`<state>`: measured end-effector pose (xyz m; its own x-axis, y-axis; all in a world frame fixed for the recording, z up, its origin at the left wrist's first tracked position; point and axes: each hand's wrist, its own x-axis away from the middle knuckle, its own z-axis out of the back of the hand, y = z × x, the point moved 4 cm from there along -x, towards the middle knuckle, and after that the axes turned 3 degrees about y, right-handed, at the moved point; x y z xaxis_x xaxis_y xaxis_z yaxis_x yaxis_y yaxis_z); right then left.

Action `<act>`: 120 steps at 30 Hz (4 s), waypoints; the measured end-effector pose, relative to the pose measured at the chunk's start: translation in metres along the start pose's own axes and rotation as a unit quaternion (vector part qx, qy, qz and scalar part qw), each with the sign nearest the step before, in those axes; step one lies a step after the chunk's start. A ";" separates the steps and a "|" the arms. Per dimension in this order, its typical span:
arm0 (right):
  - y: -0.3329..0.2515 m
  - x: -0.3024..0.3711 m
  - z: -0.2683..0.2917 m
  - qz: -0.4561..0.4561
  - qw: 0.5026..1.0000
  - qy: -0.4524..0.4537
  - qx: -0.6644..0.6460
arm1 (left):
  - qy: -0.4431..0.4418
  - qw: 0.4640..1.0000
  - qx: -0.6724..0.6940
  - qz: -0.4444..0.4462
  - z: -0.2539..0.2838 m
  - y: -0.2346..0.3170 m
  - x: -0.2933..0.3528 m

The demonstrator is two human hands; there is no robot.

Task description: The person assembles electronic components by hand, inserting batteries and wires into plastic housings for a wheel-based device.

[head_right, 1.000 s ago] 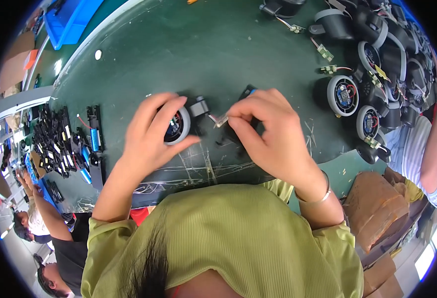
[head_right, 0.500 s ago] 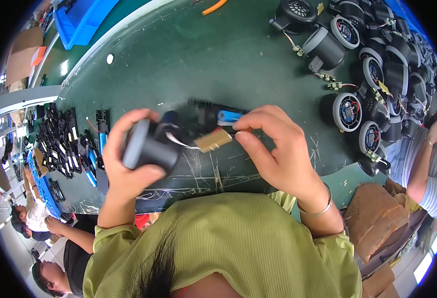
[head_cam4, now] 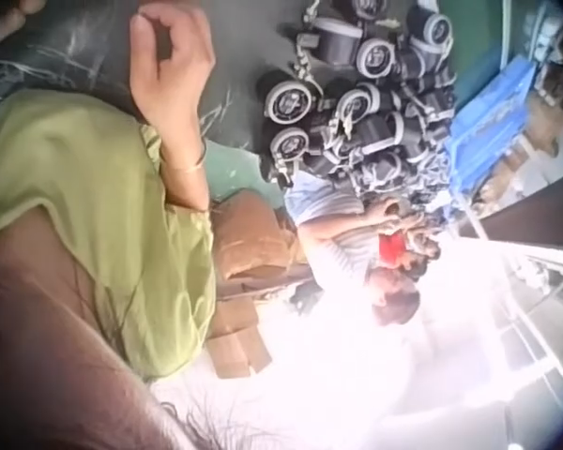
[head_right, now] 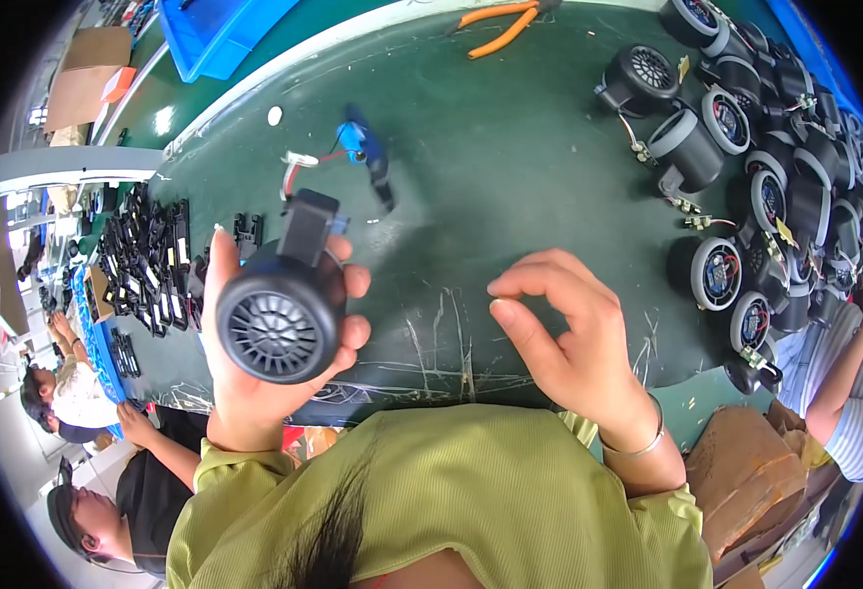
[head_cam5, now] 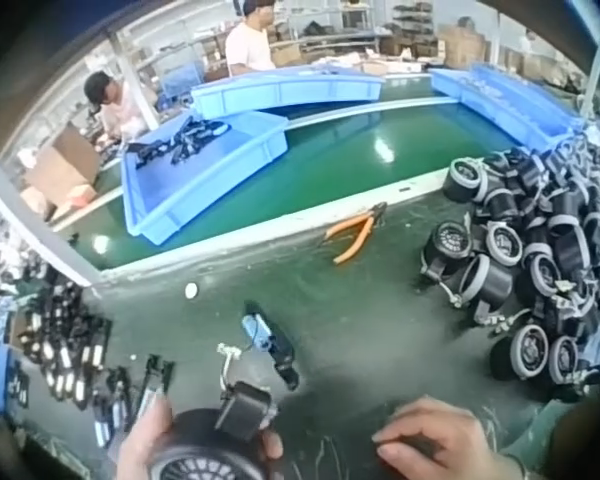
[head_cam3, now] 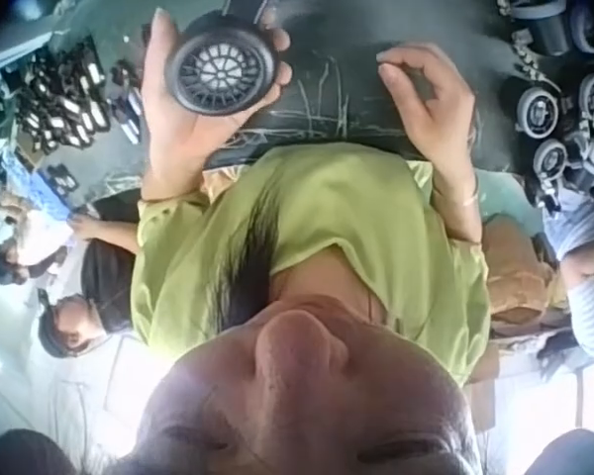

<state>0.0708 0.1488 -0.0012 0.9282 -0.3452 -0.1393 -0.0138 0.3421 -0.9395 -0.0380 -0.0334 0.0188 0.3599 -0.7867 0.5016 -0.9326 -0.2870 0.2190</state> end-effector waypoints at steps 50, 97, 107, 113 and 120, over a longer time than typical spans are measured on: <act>-0.006 -0.020 -0.017 -0.138 0.578 -0.140 -0.792 | -0.286 0.618 -0.709 -0.183 -0.022 -0.046 -0.003; -0.065 -0.040 -0.044 0.143 0.975 -0.020 0.171 | -0.198 0.946 -0.250 0.053 0.050 -0.035 -0.003; -0.057 -0.104 -0.128 0.099 0.983 -0.153 0.038 | -0.068 0.954 -0.273 -0.105 0.053 -0.005 -0.001; -0.052 -0.167 -0.175 -0.083 0.884 -0.325 -0.324 | 0.123 0.918 -0.300 -0.227 0.026 0.087 0.010; -0.021 -0.168 -0.147 -0.027 0.960 -0.166 -0.223 | 0.219 0.881 -0.332 -0.255 0.065 0.272 -0.028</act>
<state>-0.1396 0.0713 -0.0042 0.9984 -0.0291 -0.0480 -0.0507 -0.1018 -0.9935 -0.3033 -0.1250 0.0094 0.8392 -0.3195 0.4401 -0.4771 -0.0440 0.8777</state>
